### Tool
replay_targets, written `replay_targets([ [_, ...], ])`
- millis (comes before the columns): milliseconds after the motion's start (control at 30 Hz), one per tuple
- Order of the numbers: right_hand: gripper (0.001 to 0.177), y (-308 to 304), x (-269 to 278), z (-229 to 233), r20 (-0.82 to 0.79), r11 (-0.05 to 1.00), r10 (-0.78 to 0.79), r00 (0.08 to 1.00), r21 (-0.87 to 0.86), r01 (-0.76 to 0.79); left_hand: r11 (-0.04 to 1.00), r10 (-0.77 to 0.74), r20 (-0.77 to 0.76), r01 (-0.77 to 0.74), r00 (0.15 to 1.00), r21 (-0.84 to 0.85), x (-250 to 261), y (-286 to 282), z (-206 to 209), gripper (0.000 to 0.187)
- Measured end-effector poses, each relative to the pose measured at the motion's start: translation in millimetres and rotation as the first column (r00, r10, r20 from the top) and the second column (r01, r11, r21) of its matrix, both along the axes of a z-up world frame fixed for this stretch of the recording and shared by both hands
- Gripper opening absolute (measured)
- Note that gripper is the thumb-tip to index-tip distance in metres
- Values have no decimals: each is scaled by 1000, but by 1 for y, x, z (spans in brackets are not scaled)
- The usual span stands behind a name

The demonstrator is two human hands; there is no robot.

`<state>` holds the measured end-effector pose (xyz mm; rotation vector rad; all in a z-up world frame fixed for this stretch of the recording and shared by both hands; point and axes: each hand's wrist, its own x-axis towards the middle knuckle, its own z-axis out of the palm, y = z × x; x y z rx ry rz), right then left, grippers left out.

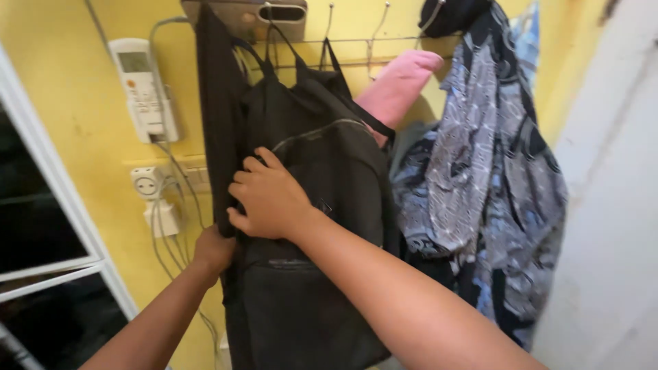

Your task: Tidying a bedroom by smoothing a bedsheet and hanging a shirt and a backpack on wall hooks.

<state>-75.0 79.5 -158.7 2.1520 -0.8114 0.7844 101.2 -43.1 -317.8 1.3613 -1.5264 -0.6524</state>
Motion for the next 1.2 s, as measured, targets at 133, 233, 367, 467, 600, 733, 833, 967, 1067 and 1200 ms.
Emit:
replay_targets([
  [133, 39, 10, 12, 2, -66, 989, -142, 988, 27, 144, 1000, 3, 60, -3, 998, 11, 1, 18, 8, 31],
  [233, 40, 18, 24, 2, -109, 970, -227, 968, 61, 234, 999, 18, 98, -13, 995, -50, 17, 33, 13, 35],
  [367, 39, 26, 32, -2, -157, 935, -326, 932, 94, 343, 998, -52, 33, 53, 998, -44, 38, 59, 28, 40],
  [467, 41, 29, 33, -10, -167, 928, -350, 922, 74, 366, 992, -126, -19, 126, 992, 12, 55, 73, 37, 39],
  [600, 42, 30, 39, -21, -159, 921, -371, 915, 68, 385, 976, -212, -64, 214, 975, 29, 77, 79, 42, 39],
  [733, 48, 29, 45, -25, -155, 900, -411, 899, 90, 427, 953, -281, -146, 293, 949, 71, 92, 83, 44, 41],
  [833, 53, 28, 47, -28, -163, 885, -440, 883, 89, 458, 938, -312, -200, 334, 929, 90, 98, 86, 43, 42],
  [967, 59, 28, 54, -33, -155, 865, -483, 862, 66, 497, 922, -324, -267, 366, 908, 126, 106, 90, 42, 44],
  [1067, 64, 42, 69, -27, -156, 825, -535, 830, 116, 553, 898, -361, -366, 425, 858, 112, 111, 87, 39, 45],
  [1200, 64, 45, 78, -38, -167, 783, -578, 799, 162, 600, 873, -399, -468, 483, 789, 71, 126, 85, 36, 45],
])
